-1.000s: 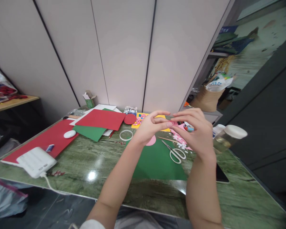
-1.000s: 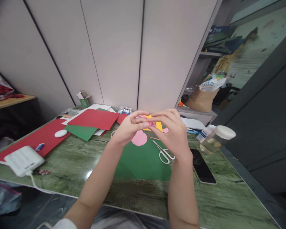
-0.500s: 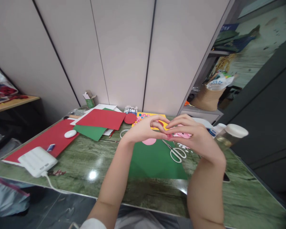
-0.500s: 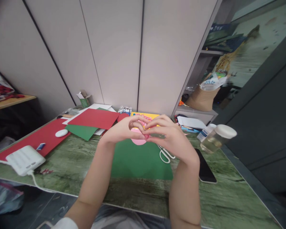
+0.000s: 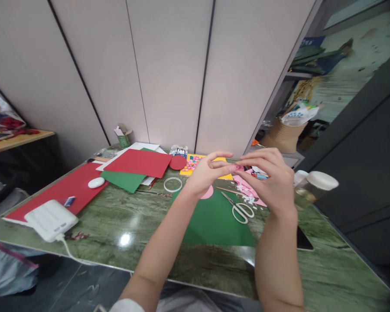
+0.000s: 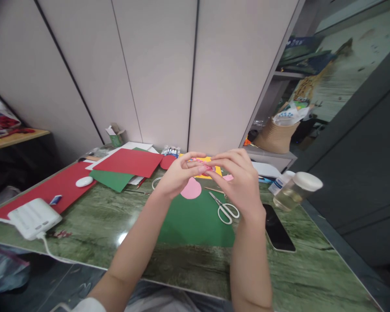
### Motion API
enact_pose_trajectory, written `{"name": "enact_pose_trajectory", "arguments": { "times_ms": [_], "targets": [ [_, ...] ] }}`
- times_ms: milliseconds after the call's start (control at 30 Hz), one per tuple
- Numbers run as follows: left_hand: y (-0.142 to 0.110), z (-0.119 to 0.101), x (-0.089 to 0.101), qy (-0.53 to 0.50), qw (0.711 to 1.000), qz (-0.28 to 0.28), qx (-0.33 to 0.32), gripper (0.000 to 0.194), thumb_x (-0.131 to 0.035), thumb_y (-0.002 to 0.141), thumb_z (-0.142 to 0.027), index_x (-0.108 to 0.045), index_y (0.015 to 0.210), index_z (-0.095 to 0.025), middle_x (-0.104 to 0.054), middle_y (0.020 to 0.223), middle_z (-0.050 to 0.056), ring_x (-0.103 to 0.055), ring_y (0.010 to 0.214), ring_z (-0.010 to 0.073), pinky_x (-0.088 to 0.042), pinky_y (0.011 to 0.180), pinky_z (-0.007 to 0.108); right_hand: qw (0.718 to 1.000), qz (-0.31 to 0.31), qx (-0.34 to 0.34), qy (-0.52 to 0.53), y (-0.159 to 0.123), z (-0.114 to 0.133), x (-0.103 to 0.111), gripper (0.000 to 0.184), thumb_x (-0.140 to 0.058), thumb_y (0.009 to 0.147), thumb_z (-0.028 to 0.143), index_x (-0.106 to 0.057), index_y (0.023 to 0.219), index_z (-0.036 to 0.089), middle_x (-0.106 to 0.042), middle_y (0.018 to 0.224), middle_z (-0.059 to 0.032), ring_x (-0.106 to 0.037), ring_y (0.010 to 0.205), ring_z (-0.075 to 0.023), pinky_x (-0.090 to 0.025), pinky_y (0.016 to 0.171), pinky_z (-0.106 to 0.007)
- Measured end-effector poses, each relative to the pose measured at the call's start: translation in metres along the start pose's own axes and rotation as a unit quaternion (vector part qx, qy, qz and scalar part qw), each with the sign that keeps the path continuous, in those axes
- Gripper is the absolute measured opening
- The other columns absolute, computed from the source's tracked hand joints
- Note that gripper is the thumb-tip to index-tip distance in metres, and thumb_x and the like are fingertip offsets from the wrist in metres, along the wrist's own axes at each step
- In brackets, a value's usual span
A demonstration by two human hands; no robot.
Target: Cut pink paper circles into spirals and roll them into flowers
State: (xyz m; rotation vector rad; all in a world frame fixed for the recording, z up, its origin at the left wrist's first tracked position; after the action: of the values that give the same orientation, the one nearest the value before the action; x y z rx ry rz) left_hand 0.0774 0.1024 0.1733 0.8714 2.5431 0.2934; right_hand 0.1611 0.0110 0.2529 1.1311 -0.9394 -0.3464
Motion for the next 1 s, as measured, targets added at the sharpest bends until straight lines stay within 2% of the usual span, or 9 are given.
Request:
{"name": "enact_pose_trajectory", "arguments": {
  "times_ms": [100,233,400,633,767,1000],
  "targets": [
    [0.003,0.005,0.002,-0.029,0.999,0.006,0.015,0.042,-0.077,0.064,-0.023,-0.059,0.101,-0.019,-0.07,0.087,0.004,-0.066,0.083,0.0147,-0.046,0.087,0.033,1.0,-0.005,0.011,-0.01,0.0,0.004,0.0,0.016,-0.071,0.074,0.02,-0.068,0.088,0.026,-0.069,0.09,-0.0033,-0.057,0.09,-0.0226,-0.046,0.082,-0.041],
    [0.003,0.007,0.007,-0.023,0.999,0.039,0.03,0.044,-0.078,0.062,-0.02,-0.058,0.101,-0.018,-0.07,0.083,0.003,-0.066,0.08,0.0143,-0.046,0.084,0.033,0.998,0.047,0.008,0.031,0.001,0.006,-0.009,0.013,-0.07,0.076,0.021,-0.068,0.088,0.024,-0.069,0.09,-0.0033,-0.057,0.089,-0.0205,-0.047,0.081,-0.038],
    [-0.004,0.005,0.007,0.051,0.992,0.092,0.066,0.047,-0.078,0.061,-0.018,-0.058,0.104,-0.018,-0.07,0.076,0.002,-0.066,0.076,0.0146,-0.047,0.082,0.033,0.986,0.136,-0.004,0.094,-0.003,0.006,-0.02,0.012,-0.069,0.077,0.023,-0.069,0.089,0.024,-0.069,0.092,-0.003,-0.057,0.092,-0.019,-0.048,0.08,-0.036],
    [-0.015,0.002,0.001,0.155,0.972,0.154,0.087,0.051,-0.075,0.064,-0.018,-0.056,0.111,-0.021,-0.069,0.077,0.001,-0.066,0.082,0.0161,-0.047,0.085,0.036,0.964,0.222,-0.001,0.145,-0.01,0.012,-0.036,0.015,-0.068,0.078,0.022,-0.069,0.093,0.025,-0.068,0.095,-0.0023,-0.056,0.096,-0.0181,-0.049,0.082,-0.034],
    [-0.012,0.0,0.006,0.162,0.976,0.123,0.074,0.05,-0.075,0.065,-0.019,-0.056,0.111,-0.02,-0.069,0.078,0.002,-0.066,0.083,0.0154,-0.046,0.085,0.035,0.971,0.204,-0.001,0.123,-0.008,0.009,-0.036,0.012,-0.068,0.078,0.023,-0.069,0.09,0.024,-0.069,0.092,-0.0022,-0.057,0.093,-0.0183,-0.049,0.08,-0.035],
    [-0.001,-0.001,0.013,0.072,0.997,0.02,0.021,0.042,-0.074,0.068,-0.024,-0.058,0.106,-0.02,-0.07,0.081,0.004,-0.066,0.082,0.0157,-0.046,0.083,0.034,0.996,0.086,-0.004,0.035,0.0,-0.001,-0.017,0.01,-0.069,0.077,0.022,-0.068,0.087,0.022,-0.069,0.089,-0.0042,-0.058,0.086,-0.0194,-0.047,0.078,-0.036]
  ]
}}
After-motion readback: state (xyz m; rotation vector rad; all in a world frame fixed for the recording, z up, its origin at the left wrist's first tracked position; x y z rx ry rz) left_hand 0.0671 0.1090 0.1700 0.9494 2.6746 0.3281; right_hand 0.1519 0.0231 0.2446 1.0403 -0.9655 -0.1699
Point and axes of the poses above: each hand's wrist, its own y-axis towards the middle knuckle, its own x-axis out of the back of the hand, z = x × y, the point moved 10 cm from there along y, towards the middle knuckle
